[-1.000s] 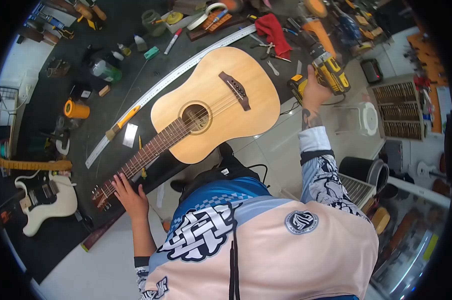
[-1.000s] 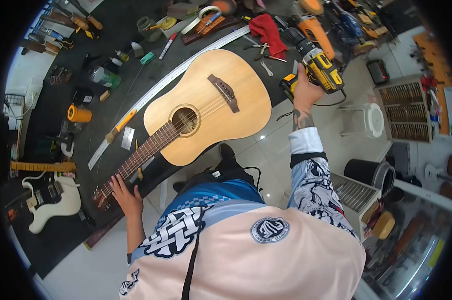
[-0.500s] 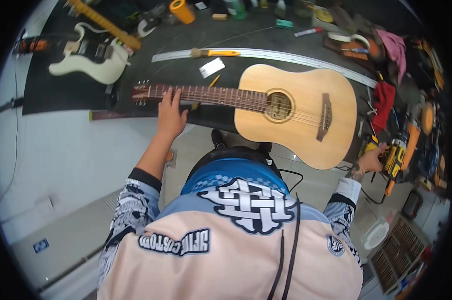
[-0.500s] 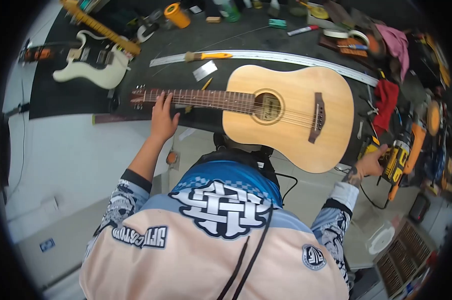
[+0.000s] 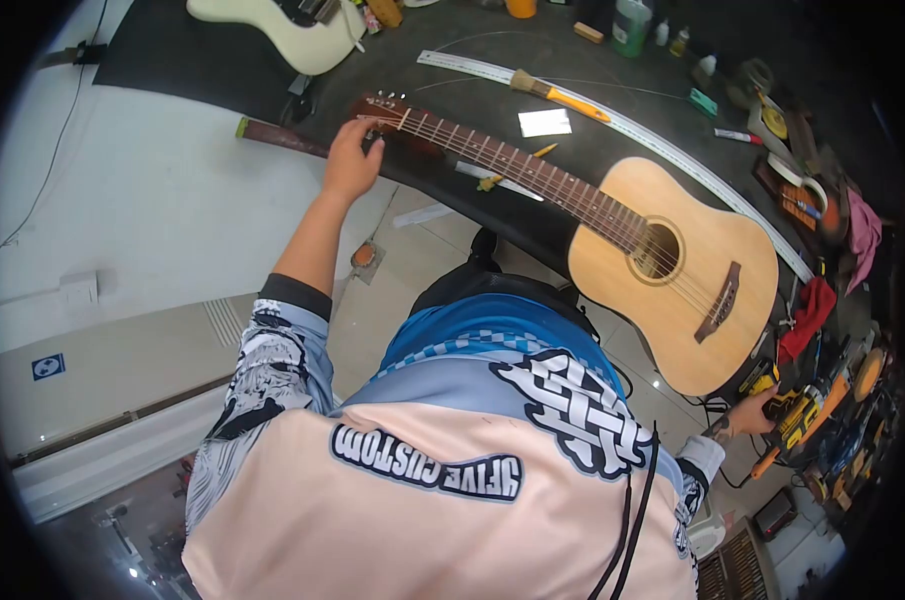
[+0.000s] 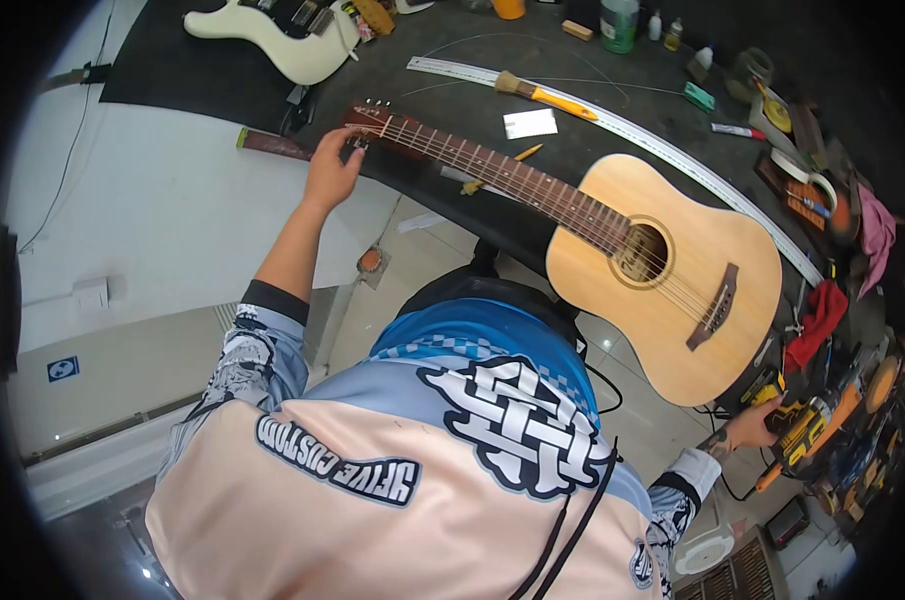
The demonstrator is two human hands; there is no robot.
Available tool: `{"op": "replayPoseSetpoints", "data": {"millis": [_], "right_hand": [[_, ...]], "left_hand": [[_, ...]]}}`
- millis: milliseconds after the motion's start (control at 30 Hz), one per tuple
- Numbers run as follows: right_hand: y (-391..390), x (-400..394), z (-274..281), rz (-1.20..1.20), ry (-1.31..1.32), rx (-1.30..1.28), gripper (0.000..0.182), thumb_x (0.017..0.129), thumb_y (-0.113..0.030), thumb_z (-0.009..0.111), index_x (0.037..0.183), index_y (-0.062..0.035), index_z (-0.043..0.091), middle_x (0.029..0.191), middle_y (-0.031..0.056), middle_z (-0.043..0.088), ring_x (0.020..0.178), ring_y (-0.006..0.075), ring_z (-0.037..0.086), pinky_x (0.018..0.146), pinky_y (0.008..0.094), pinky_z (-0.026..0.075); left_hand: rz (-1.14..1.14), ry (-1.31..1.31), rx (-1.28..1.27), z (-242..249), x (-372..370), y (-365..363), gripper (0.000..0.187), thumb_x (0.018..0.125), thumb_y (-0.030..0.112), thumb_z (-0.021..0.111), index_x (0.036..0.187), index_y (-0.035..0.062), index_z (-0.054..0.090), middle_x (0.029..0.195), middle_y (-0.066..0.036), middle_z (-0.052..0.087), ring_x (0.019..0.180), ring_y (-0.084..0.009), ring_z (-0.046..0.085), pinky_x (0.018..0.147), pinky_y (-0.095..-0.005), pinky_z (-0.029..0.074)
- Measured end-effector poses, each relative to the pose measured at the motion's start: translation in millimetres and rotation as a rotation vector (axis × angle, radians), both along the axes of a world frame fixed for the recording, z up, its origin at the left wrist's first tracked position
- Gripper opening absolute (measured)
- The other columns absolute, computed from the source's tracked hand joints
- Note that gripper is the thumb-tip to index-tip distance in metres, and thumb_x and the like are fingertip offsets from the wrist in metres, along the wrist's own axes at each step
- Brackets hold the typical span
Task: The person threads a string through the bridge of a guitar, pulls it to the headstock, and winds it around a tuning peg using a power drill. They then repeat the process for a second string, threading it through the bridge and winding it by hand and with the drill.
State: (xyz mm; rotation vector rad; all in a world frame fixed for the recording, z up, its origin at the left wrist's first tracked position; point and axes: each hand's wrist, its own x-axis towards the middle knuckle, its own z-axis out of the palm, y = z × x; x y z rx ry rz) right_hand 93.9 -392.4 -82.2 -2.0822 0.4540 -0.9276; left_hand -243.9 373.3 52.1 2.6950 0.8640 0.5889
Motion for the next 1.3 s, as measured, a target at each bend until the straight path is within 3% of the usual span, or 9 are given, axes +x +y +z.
{"op": "replayPoseSetpoints", "data": {"millis": [100,233,367,533,667,900,1133,1167,1300], "right_hand": [[-20.4,-4.4,-13.5,0.022,0.054,-0.184,0.068,0.085,-0.027,0.086,0.129,0.0153,0.055,0.129,0.0256,0.066,0.116,0.0313,0.066,0.102,0.0399,0.051],[-17.6,-33.3,-6.8,0.088,0.191,-0.148,0.063,0.087,-0.026,0.081,0.128,0.0128,0.053,0.124,0.0236,0.067,0.115,0.0336,0.065,0.101,0.0408,0.051],[4.8,-94.5,17.2,-0.097,0.445,-0.534,0.064,0.086,-0.037,0.078,0.129,0.0069,0.059,0.122,0.0229,0.066,0.111,0.0357,0.065,0.097,0.0432,0.051],[91.5,-163.5,56.4,-0.042,0.46,-0.379,0.052,0.091,-0.023,0.074,0.133,0.0039,0.059,0.129,0.0196,0.063,0.118,0.0314,0.061,0.1,0.0405,0.049],[215.8,-171.2,116.3,0.218,0.424,-0.311,0.048,0.095,-0.018,0.072,0.136,0.0029,0.057,0.133,0.0168,0.06,0.122,0.027,0.058,0.102,0.0382,0.047],[398.0,-132.2,183.8,0.665,0.374,-0.474,0.041,0.096,-0.016,0.072,0.132,-0.0009,0.059,0.129,0.0116,0.062,0.119,0.022,0.059,0.101,0.0371,0.046],[468.3,-138.2,214.8,0.762,0.377,-0.511,0.039,0.096,-0.015,0.073,0.132,-0.0047,0.06,0.127,0.0097,0.064,0.117,0.0192,0.061,0.1,0.0338,0.047],[472.3,-142.9,216.8,0.76,0.337,-0.498,0.039,0.092,-0.012,0.075,0.128,-0.0024,0.062,0.118,0.0099,0.067,0.11,0.0211,0.064,0.096,0.0358,0.05],[468.6,-157.0,217.7,0.757,0.325,-0.307,0.038,0.091,-0.006,0.074,0.127,-0.0007,0.062,0.114,0.0103,0.068,0.106,0.0193,0.065,0.096,0.033,0.051]], "left_hand": [[0.135,0.024,-0.06,1.2,-14.2,38.1,0.038,0.093,0.016,0.07,0.129,0.0074,0.065,0.127,-0.017,0.066,0.123,-0.0356,0.06,0.104,-0.041,0.047],[0.167,0.023,-0.081,-13.0,-16.0,88.5,0.034,0.094,0.02,0.071,0.125,0.0084,0.07,0.12,-0.015,0.07,0.1,-0.0254,0.069,0.082,-0.0345,0.052],[0.053,-0.003,-0.306,-11.5,7.0,115.4,0.029,0.093,0.018,0.07,0.118,0.004,0.071,0.118,-0.016,0.07,0.11,-0.0353,0.066,0.097,-0.0411,0.051],[-0.208,0.041,-0.325,-23.9,25.0,147.8,0.03,0.091,0.015,0.071,0.118,0.0038,0.071,0.12,-0.013,0.07,0.114,-0.032,0.066,0.1,-0.0387,0.05],[-0.373,0.101,-0.369,-26.5,28.0,172.8,0.031,0.09,0.016,0.071,0.119,0.0043,0.071,0.124,-0.012,0.069,0.12,-0.0315,0.062,0.104,-0.0407,0.047],[-0.193,0.095,-0.599,-24.1,59.7,175.2,0.04,0.094,0.026,0.071,0.127,0.0042,0.067,0.099,-0.011,0.075,0.096,-0.0286,0.07,0.096,-0.039,0.05],[-0.215,-0.012,-0.729,-35.1,106.1,169.8,0.036,0.094,0.021,0.072,0.124,0.0005,0.068,0.09,-0.01,0.076,0.077,-0.0179,0.07,0.077,-0.0318,0.054],[-0.249,-0.029,-0.754,-36.1,112.1,170.5,0.034,0.094,0.02,0.072,0.122,-0.0001,0.069,0.09,-0.01,0.076,0.077,-0.0164,0.07,0.075,-0.0304,0.055],[-0.323,0.003,-0.798,-28.0,149.3,157.9,0.025,0.099,0.016,0.064,0.117,0.0,0.071,0.08,-0.005,0.071,0.07,-0.0104,0.066,0.067,-0.0269,0.052]]}}
